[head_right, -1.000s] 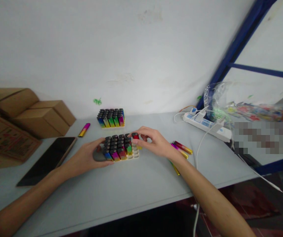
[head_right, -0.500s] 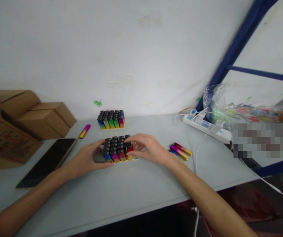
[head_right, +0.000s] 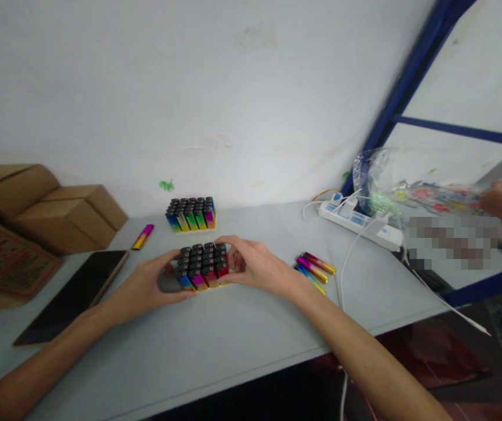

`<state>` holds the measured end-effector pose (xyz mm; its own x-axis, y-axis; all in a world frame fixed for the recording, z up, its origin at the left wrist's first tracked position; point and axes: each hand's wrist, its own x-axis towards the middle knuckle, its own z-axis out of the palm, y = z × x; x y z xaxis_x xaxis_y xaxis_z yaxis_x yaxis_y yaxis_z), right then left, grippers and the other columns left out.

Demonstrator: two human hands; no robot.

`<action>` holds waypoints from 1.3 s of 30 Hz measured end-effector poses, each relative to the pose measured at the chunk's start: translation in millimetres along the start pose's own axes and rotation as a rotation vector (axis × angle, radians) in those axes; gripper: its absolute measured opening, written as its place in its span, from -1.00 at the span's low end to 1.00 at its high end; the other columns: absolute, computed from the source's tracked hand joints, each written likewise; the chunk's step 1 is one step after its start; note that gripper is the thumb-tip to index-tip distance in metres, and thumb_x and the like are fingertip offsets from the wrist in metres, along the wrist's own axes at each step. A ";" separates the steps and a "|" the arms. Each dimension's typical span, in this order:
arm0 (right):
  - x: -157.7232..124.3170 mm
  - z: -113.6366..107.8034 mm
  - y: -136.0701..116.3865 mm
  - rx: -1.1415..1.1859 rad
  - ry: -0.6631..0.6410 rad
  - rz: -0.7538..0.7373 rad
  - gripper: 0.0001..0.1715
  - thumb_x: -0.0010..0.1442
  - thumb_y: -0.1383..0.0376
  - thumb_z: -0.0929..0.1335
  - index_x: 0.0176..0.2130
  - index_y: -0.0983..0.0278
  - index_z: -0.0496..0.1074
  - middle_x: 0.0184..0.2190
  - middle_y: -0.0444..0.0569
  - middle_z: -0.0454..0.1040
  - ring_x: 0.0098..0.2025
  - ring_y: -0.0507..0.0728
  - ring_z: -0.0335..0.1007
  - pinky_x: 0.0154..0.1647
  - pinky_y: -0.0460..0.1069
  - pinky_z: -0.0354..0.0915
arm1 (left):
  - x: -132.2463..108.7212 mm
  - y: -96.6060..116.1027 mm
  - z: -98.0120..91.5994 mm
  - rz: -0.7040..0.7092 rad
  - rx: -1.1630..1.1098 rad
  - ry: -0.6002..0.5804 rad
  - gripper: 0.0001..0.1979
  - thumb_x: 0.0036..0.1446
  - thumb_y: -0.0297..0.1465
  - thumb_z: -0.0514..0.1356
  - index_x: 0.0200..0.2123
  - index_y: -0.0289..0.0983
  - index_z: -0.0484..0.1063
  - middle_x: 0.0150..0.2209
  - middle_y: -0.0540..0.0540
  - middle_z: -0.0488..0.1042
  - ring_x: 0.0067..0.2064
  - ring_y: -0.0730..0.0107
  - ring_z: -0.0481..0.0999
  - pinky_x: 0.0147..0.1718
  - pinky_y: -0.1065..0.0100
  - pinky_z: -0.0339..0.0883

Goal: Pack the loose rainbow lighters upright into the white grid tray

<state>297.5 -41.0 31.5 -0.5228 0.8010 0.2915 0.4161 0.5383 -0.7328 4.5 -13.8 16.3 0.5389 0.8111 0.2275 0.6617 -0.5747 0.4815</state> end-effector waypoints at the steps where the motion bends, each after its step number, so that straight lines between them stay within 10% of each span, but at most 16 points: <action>1: -0.6 -6.9 -1.2 -0.005 -0.013 0.011 -0.14 0.18 0.06 0.56 0.30 0.22 0.26 -0.26 -0.11 0.52 -0.34 0.06 0.49 -0.23 -0.02 0.48 | -0.2 -1.1 0.1 0.008 0.000 -0.001 -0.34 -0.01 -0.05 0.42 0.08 -0.28 0.43 -0.15 -0.15 0.63 -0.28 0.18 0.59 -0.23 0.22 0.52; 6: -17.5 -69.5 2.7 -0.184 0.050 0.137 -0.58 0.27 0.01 0.49 -0.07 0.26 0.51 -0.36 -0.10 0.57 -0.32 0.09 0.51 -0.23 -0.02 0.42 | -3.0 -12.1 4.0 0.002 0.042 0.034 -0.31 0.07 0.04 0.36 0.13 -0.26 0.40 -0.18 -0.12 0.62 -0.30 0.14 0.60 -0.24 0.19 0.54; 11: -61.3 -119.1 9.1 -0.400 0.193 0.396 -0.55 0.28 -0.02 0.46 -0.05 0.28 0.56 -0.22 0.07 0.63 -0.22 0.20 0.60 -0.15 0.08 0.50 | -2.4 -16.6 7.7 -0.010 0.033 0.087 -0.32 -0.01 0.06 0.38 0.08 -0.21 0.43 -0.27 -0.05 0.63 -0.31 0.10 0.62 -0.29 0.20 0.54; 16: -106.6 -75.7 8.1 -0.524 0.092 0.390 -0.11 0.31 -0.15 0.40 0.41 0.22 0.25 0.37 0.28 0.28 0.35 0.38 0.33 0.36 0.29 0.29 | 0.3 -8.7 4.8 -0.011 0.024 0.121 -0.34 -0.11 0.02 0.41 0.02 -0.17 0.47 -0.33 -0.02 0.65 -0.37 0.10 0.63 -0.34 0.24 0.55; 21: -125.2 -11.7 13.3 -0.766 0.080 0.495 -0.13 0.44 -0.16 0.22 0.47 0.31 0.17 0.51 0.40 -0.01 0.56 0.56 -0.23 0.45 0.50 0.00 | 0.2 -8.2 4.5 -0.004 0.037 0.125 -0.34 -0.07 0.02 0.41 0.04 -0.18 0.46 -0.29 -0.03 0.67 -0.32 0.10 0.65 -0.30 0.23 0.57; 39: -14.7 18.7 30.8 -0.647 0.133 0.459 -0.29 0.53 -0.01 0.11 0.43 0.34 0.18 0.49 0.37 0.06 0.55 0.47 -0.13 0.47 0.46 -0.07 | -2.7 -22.9 12.0 0.073 -0.030 0.099 -0.37 0.02 -0.08 0.40 0.13 -0.19 0.45 -0.21 -0.13 0.64 -0.22 0.02 0.67 -0.21 0.14 0.59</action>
<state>304.1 -41.1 -6.8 -0.1186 0.9818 0.1486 0.9380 0.1598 -0.3075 -5.8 -4.1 -5.5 0.5300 0.7749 0.3444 0.6061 -0.6302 0.4853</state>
